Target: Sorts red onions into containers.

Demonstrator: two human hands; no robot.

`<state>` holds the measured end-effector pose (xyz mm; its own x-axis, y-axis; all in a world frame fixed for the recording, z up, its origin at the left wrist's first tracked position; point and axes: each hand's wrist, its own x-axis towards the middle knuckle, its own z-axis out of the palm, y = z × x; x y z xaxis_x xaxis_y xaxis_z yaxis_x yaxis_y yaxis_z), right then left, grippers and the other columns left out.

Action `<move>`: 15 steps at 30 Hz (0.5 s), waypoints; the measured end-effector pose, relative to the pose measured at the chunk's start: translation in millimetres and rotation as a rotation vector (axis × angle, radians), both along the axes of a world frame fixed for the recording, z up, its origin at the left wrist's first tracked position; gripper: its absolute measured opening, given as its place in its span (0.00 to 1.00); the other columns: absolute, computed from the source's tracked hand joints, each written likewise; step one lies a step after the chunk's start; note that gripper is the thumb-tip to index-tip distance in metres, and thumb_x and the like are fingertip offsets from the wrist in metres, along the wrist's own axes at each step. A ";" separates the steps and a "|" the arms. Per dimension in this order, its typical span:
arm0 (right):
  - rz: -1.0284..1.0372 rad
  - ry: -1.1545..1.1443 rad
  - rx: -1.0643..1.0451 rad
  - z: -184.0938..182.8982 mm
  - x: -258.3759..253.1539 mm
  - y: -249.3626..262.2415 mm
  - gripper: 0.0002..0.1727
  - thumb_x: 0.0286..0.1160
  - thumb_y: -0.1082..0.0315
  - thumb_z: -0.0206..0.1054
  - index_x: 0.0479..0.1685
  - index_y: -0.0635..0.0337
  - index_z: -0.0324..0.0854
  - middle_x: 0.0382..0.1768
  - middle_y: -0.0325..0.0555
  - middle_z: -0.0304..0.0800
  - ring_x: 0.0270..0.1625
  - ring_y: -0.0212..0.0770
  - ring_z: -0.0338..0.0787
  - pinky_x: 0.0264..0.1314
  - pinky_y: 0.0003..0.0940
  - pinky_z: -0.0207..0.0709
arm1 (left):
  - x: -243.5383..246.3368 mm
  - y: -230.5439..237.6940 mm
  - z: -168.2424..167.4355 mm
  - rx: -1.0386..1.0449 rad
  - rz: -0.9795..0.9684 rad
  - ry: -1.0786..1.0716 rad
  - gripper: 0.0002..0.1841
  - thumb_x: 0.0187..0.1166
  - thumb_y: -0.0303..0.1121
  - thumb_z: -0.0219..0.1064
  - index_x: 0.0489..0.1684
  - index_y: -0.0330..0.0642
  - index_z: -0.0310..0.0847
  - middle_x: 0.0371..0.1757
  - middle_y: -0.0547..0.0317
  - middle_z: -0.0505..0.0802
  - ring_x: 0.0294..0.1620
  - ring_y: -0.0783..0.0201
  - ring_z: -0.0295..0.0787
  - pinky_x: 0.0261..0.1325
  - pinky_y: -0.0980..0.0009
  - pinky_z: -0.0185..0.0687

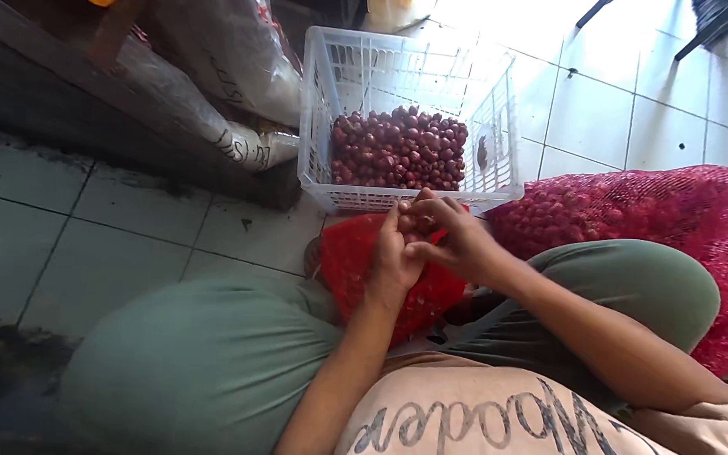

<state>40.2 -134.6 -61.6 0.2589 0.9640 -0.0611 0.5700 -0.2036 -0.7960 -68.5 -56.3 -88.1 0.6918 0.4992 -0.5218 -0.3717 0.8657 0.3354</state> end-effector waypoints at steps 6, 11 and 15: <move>0.008 0.084 0.064 -14.0 -6.9 6.7 0.16 0.72 0.70 0.68 0.57 0.63 0.76 0.40 0.46 0.82 0.34 0.31 0.81 0.37 0.26 0.78 | -1.8 -6.9 3.7 0.126 -0.004 0.018 0.23 0.96 0.47 0.37 0.58 0.55 0.82 0.36 0.73 0.90 0.35 0.80 0.88 0.42 0.82 0.85; -0.033 0.435 -0.112 -6.6 10.9 13.2 0.12 0.75 0.68 0.62 0.55 0.60 0.77 0.36 0.38 0.85 0.30 0.24 0.82 0.31 0.22 0.77 | -1.5 -10.9 2.6 0.182 0.022 0.017 0.22 0.96 0.45 0.35 0.43 0.58 0.79 0.44 0.74 0.93 0.47 0.79 0.90 0.52 0.80 0.85; -0.051 0.680 -0.132 -2.0 13.0 14.1 0.13 0.78 0.71 0.67 0.58 0.58 0.75 0.39 0.38 0.86 0.32 0.27 0.87 0.30 0.22 0.83 | -1.6 -13.2 6.7 0.282 0.044 0.094 0.17 0.95 0.43 0.40 0.44 0.60 0.78 0.44 0.76 0.91 0.46 0.80 0.88 0.50 0.81 0.84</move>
<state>53.2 -120.6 -63.6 0.1661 0.9250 -0.3418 -0.0595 -0.3366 -0.9398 -70.1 -69.5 -81.4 0.6217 0.6618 -0.4190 -0.3626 0.7173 0.5949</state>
